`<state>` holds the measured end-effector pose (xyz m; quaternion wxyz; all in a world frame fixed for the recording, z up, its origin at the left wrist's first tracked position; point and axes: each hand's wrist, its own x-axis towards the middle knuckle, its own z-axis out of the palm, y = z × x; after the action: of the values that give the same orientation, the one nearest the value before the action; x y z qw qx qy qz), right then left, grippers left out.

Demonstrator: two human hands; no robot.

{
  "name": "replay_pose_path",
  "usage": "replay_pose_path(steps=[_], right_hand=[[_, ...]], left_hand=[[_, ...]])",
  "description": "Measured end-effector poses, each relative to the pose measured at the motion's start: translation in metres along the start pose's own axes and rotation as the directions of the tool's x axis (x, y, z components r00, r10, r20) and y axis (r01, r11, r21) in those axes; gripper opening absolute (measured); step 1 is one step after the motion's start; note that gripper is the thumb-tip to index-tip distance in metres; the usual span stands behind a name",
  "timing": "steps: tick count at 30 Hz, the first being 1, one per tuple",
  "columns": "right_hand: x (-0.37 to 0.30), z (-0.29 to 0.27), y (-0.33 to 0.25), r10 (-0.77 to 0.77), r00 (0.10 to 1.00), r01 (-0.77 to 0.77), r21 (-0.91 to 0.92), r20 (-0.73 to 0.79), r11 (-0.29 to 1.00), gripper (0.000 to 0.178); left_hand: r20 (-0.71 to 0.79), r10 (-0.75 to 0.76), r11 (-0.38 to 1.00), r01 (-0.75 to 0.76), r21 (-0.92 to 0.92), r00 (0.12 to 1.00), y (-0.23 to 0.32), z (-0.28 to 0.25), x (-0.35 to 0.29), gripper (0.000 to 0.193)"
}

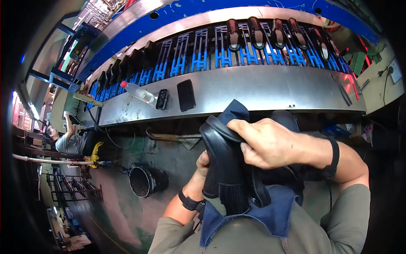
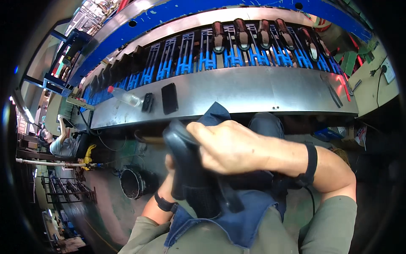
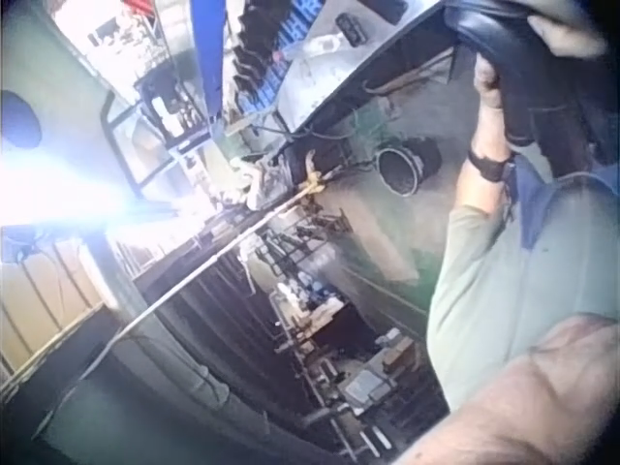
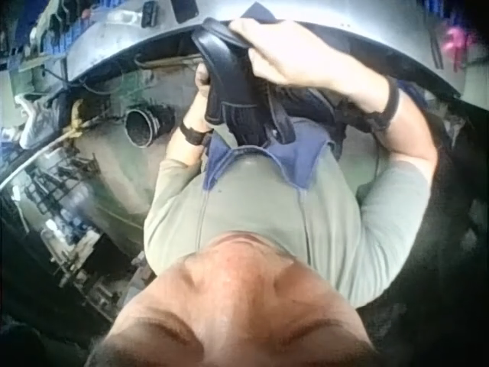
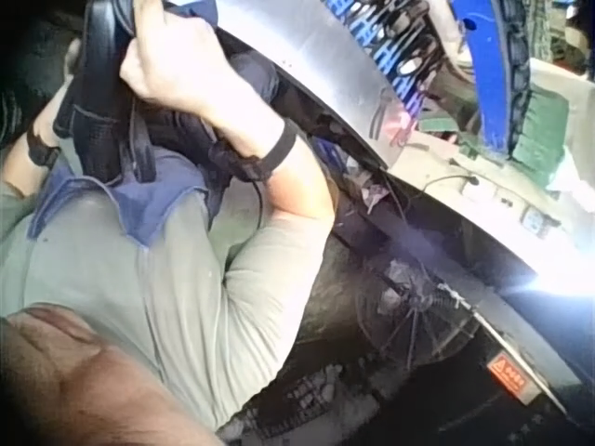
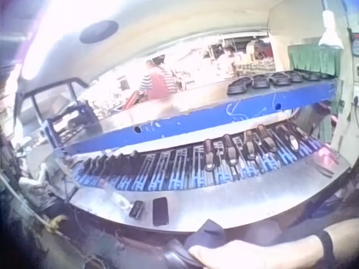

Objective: Insert a shoe last into a shoe upper and position it for the assembly line.

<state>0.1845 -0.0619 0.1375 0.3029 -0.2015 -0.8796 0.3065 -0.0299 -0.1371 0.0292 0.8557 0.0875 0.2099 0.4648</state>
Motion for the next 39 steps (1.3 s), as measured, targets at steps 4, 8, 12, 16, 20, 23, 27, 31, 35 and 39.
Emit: replay_pose_path(steps=[4,8,12,16,20,23,27,31,35,39], right_hand=[[-0.007,0.001,0.004,-0.029,0.998,0.035,0.127,-0.049,0.991,0.047],[-0.023,0.027,-0.024,0.178,0.983,-0.184,-0.214,-0.048,0.959,0.078],[-0.065,0.058,-0.036,0.290,0.954,-0.300,-0.181,-0.076,0.937,0.075],[-0.119,0.067,-0.045,0.308,0.951,-0.302,-0.226,-0.010,0.926,0.083],[-0.095,0.048,-0.007,-0.099,0.982,0.038,-0.351,-0.160,0.936,0.065],[-0.072,0.022,0.004,-0.339,0.918,0.281,-0.266,-0.207,0.922,0.070],[-0.043,0.009,-0.005,0.178,0.895,-0.138,0.127,-0.409,0.982,0.080],[-0.069,0.059,0.118,0.775,0.632,-0.536,0.722,-0.001,0.438,0.044],[-0.063,0.041,0.130,0.879,0.475,-0.465,0.857,0.030,0.221,0.039],[-0.072,0.030,0.142,0.731,0.674,-0.487,0.809,0.108,0.329,0.022]], left_hand=[[0.072,-0.030,0.979,0.015,0.203,0.997,0.001,0.021,-0.001,0.090],[0.197,0.125,0.961,-0.168,0.221,0.972,-0.007,0.004,0.000,0.093],[0.020,0.113,0.972,-0.115,0.204,0.993,-0.004,-0.004,0.007,0.084],[-0.110,0.102,0.973,-0.076,0.216,0.989,0.000,0.013,0.029,0.071],[-0.254,0.102,0.969,-0.038,0.245,0.962,0.010,0.042,0.055,0.046],[-0.184,0.126,0.913,-0.041,0.405,0.975,0.009,0.049,0.034,0.040],[-0.030,0.262,0.245,-0.036,0.969,0.965,0.022,-0.008,0.006,0.053],[0.316,0.454,0.335,-0.488,0.806,0.833,-0.007,-0.011,0.081,0.054],[-0.205,0.154,0.800,0.000,0.600,0.966,0.006,0.007,0.149,0.043],[-0.037,-0.012,0.666,0.036,0.745,0.999,0.020,-0.003,0.149,0.020]])
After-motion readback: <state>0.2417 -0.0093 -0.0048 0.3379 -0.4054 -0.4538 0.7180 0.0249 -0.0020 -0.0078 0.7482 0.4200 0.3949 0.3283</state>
